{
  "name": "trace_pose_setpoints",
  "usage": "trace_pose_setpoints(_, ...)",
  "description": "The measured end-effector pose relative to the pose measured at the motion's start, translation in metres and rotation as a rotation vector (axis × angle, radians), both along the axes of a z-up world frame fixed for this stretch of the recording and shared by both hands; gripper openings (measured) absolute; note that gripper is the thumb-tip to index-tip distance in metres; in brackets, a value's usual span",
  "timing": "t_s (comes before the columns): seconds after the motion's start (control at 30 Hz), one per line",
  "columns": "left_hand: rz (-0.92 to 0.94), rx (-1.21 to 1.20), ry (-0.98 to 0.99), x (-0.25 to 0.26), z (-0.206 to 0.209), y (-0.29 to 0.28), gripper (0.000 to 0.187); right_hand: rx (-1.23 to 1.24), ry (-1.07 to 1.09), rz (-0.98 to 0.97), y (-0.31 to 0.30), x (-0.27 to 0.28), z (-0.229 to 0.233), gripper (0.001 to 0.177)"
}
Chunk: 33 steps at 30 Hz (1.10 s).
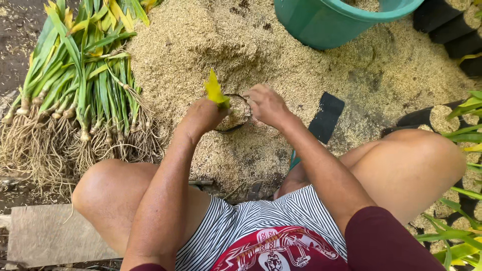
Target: The person pots plants by hand, picking up small plants from a pile, placing them into small black planting bags, and filling the bags with organic soil from a pile on the ground.
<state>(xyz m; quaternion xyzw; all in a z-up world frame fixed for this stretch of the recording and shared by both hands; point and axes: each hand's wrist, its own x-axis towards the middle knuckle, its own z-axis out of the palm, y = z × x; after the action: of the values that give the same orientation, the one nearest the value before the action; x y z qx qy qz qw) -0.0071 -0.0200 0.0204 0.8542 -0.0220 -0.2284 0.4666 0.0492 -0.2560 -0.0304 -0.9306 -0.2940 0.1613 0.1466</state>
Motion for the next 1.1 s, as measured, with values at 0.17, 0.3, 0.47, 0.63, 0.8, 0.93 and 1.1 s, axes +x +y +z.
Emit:
trace_pose_setpoints(0.17,-0.122,0.108,-0.072,0.005,-0.025,0.001,0.038,-0.086,0.256,-0.337,-0.003,-0.019,-0.004,0.058)
trace_pose_setpoints(0.3,-0.109,0.131,-0.085,0.008,-0.018,-0.004,0.039,0.072,0.287,-0.303,-0.02,-0.027,-0.039,0.02)
trace_pose_setpoints(0.47,-0.066,0.103,0.018,0.006,-0.026,-0.001,0.033,0.049,0.434,-0.446,-0.029,-0.015,-0.007,0.014)
trace_pose_setpoints(0.63,-0.139,0.165,-0.032,0.006,-0.007,-0.004,0.028,0.219,0.261,-0.795,-0.084,0.013,-0.02,0.028)
trace_pose_setpoints(0.8,-0.165,0.224,0.047,0.009,0.001,-0.004,0.035,-0.204,0.39,-0.519,-0.065,-0.035,-0.059,0.08)
trace_pose_setpoints(0.93,-0.156,0.249,0.053,0.001,-0.005,0.005,0.03,-0.094,0.4,-0.42,-0.034,-0.06,-0.091,0.059)
trace_pose_setpoints(1.1,-0.113,0.287,0.13,0.009,-0.011,0.011,0.036,0.31,0.608,-0.819,-0.007,-0.001,-0.097,0.04)
